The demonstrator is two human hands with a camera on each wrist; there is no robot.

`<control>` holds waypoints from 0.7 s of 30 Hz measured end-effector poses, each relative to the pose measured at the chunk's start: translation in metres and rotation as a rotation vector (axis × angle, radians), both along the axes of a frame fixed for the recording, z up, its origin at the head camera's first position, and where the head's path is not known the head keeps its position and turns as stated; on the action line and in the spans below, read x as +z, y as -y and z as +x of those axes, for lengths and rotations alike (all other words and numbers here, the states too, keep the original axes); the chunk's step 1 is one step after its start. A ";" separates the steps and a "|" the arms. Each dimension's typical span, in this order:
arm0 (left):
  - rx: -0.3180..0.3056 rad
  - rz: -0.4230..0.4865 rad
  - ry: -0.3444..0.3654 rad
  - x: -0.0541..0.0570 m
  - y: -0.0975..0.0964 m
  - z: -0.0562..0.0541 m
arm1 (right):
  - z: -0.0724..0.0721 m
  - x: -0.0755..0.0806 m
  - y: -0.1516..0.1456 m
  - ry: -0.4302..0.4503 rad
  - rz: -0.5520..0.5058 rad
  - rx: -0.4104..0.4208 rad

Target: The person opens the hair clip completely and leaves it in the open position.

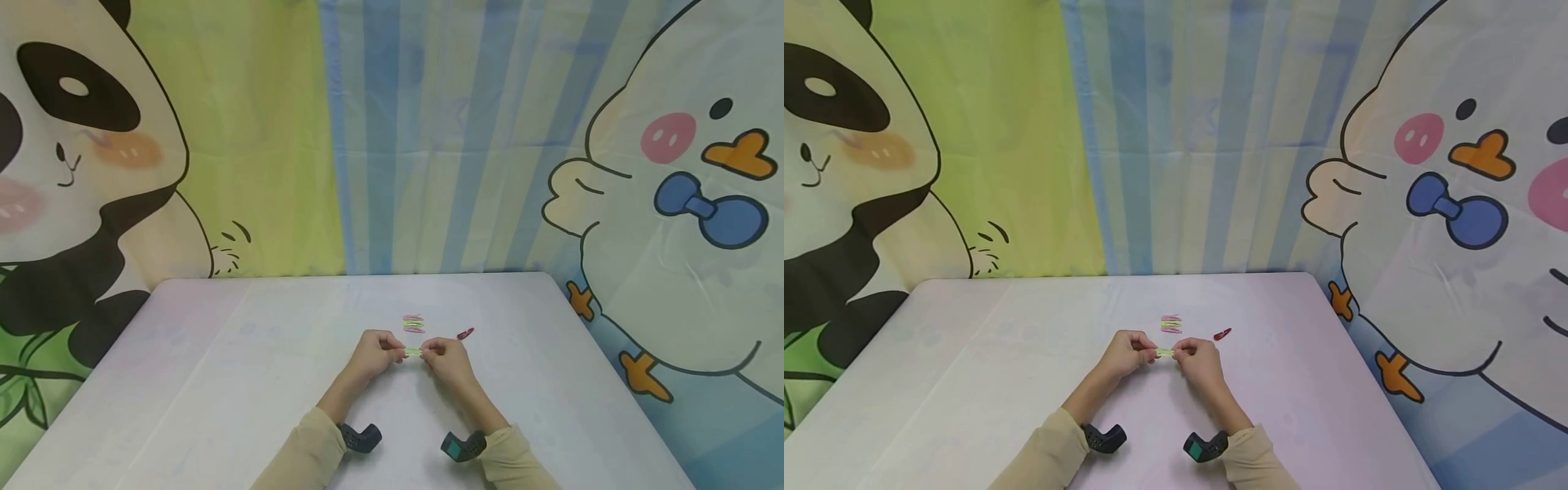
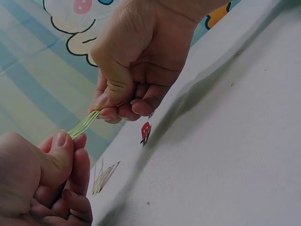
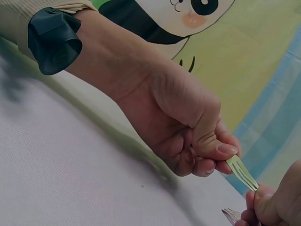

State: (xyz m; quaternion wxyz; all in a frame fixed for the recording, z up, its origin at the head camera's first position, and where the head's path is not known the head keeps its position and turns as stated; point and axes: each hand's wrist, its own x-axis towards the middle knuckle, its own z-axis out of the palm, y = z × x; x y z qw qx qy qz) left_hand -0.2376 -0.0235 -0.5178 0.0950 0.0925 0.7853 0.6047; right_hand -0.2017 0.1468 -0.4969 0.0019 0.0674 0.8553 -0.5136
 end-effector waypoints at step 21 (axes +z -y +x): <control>0.047 0.114 -0.024 -0.004 -0.006 0.003 | 0.000 0.002 -0.003 -0.018 0.019 -0.021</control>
